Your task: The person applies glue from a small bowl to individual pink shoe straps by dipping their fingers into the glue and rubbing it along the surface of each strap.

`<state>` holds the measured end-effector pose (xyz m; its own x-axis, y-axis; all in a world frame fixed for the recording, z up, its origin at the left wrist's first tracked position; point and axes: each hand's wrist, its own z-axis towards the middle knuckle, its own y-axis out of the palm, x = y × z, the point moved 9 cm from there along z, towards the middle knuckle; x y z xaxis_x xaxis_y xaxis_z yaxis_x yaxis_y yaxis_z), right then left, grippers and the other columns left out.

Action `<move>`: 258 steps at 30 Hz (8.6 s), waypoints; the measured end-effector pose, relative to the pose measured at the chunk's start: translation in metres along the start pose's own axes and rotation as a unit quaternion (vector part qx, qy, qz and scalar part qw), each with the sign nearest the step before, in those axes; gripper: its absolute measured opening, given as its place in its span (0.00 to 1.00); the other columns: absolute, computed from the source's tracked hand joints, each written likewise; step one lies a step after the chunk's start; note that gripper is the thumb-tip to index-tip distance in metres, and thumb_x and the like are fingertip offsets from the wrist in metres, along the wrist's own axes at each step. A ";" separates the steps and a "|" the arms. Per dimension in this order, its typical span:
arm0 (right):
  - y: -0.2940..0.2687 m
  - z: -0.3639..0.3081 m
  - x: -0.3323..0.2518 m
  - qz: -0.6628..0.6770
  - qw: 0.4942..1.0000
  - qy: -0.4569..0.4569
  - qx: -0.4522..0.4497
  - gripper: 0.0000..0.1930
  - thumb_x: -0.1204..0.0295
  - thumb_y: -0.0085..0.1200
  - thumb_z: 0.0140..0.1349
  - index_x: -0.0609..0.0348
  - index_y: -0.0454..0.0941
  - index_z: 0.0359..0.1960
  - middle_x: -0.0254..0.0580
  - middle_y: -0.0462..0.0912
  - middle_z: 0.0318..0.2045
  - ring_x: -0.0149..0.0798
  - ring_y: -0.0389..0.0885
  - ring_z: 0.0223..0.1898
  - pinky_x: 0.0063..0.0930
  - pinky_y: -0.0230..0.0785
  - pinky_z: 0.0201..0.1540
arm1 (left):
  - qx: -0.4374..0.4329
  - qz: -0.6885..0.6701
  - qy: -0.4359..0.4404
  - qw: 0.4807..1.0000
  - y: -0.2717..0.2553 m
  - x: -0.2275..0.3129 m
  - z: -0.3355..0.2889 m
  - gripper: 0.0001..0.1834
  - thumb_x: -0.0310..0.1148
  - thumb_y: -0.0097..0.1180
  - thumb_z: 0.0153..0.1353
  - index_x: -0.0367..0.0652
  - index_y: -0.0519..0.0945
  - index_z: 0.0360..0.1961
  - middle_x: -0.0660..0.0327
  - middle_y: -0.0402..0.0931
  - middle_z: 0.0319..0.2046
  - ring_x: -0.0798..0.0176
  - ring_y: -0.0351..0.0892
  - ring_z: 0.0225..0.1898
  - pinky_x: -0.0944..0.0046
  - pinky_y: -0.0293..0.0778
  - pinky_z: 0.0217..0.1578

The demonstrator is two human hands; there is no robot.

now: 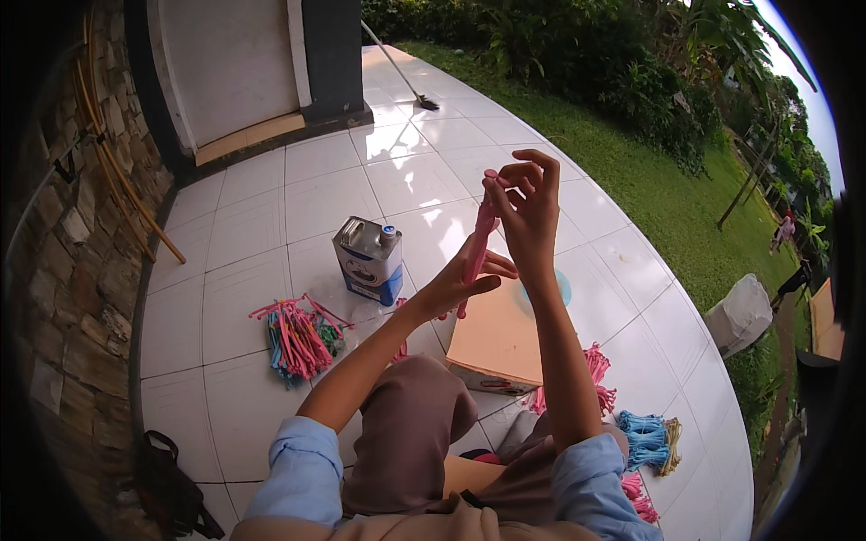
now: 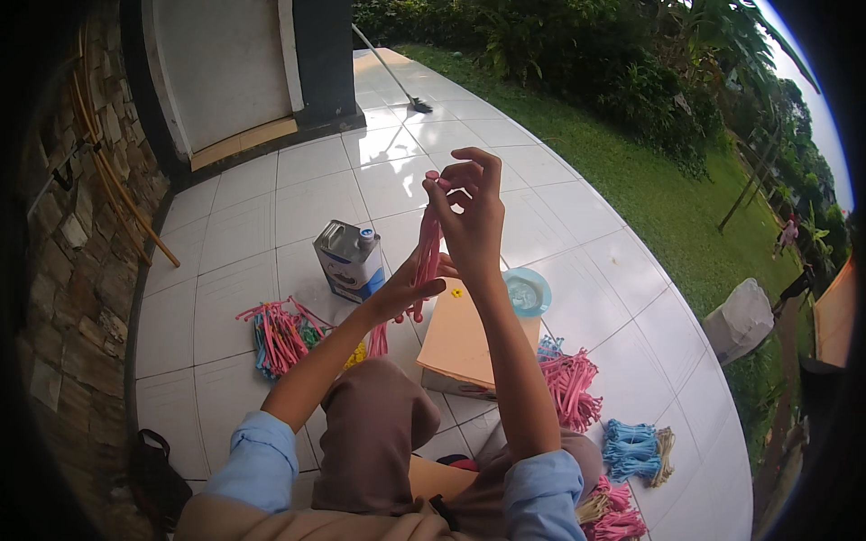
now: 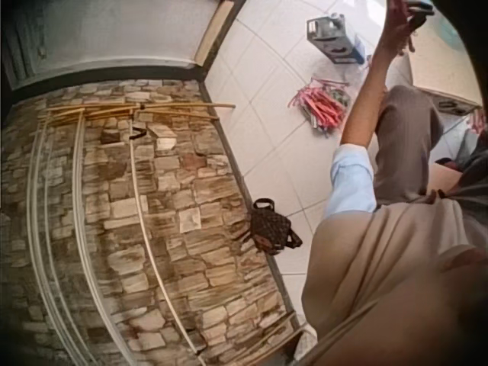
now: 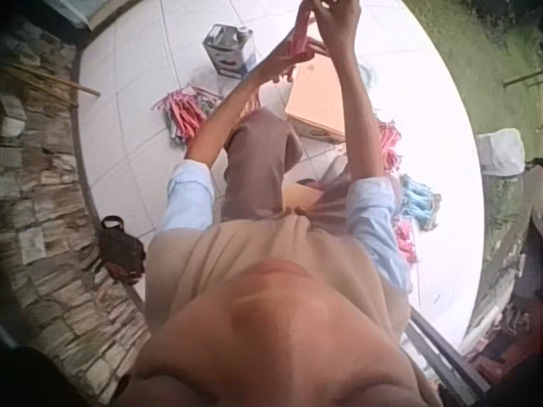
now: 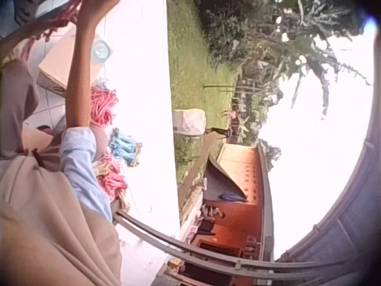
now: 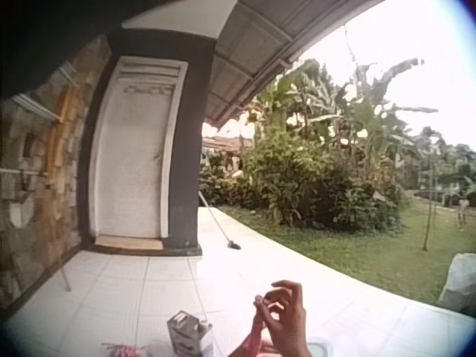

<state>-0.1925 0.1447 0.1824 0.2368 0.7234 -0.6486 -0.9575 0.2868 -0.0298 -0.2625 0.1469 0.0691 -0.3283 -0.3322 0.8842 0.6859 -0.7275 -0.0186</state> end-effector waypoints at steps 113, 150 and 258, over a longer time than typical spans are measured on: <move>-0.229 -0.192 0.079 -0.014 0.918 0.397 -0.017 0.20 0.73 0.33 0.68 0.59 0.61 0.61 0.33 0.69 0.28 0.24 0.67 0.24 0.18 0.62 0.28 | 0.041 0.111 0.045 0.992 0.177 -0.018 0.107 0.12 0.29 0.47 0.64 0.36 0.75 0.46 0.61 0.73 0.39 0.71 0.75 0.30 0.71 0.75 0.32; -0.234 -0.244 0.278 0.154 0.828 0.529 -0.102 0.16 0.69 0.47 0.64 0.57 0.60 0.51 0.35 0.65 0.34 0.25 0.70 0.24 0.20 0.68 0.26 | -0.043 0.268 -0.231 0.934 0.041 -0.230 0.013 0.17 0.18 0.57 0.48 0.49 0.85 0.38 0.65 0.61 0.26 0.69 0.64 0.29 0.72 0.63 0.32; -0.201 -0.210 0.235 -0.409 0.858 0.041 -0.308 0.22 0.84 0.58 0.46 0.36 0.82 0.38 0.36 0.61 0.40 0.40 0.61 0.43 0.33 0.58 0.44 | -0.255 0.458 -0.137 0.841 0.063 -0.226 0.026 0.23 0.29 0.55 0.51 0.65 0.79 0.49 0.61 0.57 0.29 0.60 0.62 0.33 0.67 0.64 0.34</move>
<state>0.0213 0.1256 -0.1238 0.8827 0.3843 -0.2705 -0.3886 0.2732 -0.8800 -0.1280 0.1919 -0.1201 0.3946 -0.7934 0.4634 0.1796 -0.4280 -0.8858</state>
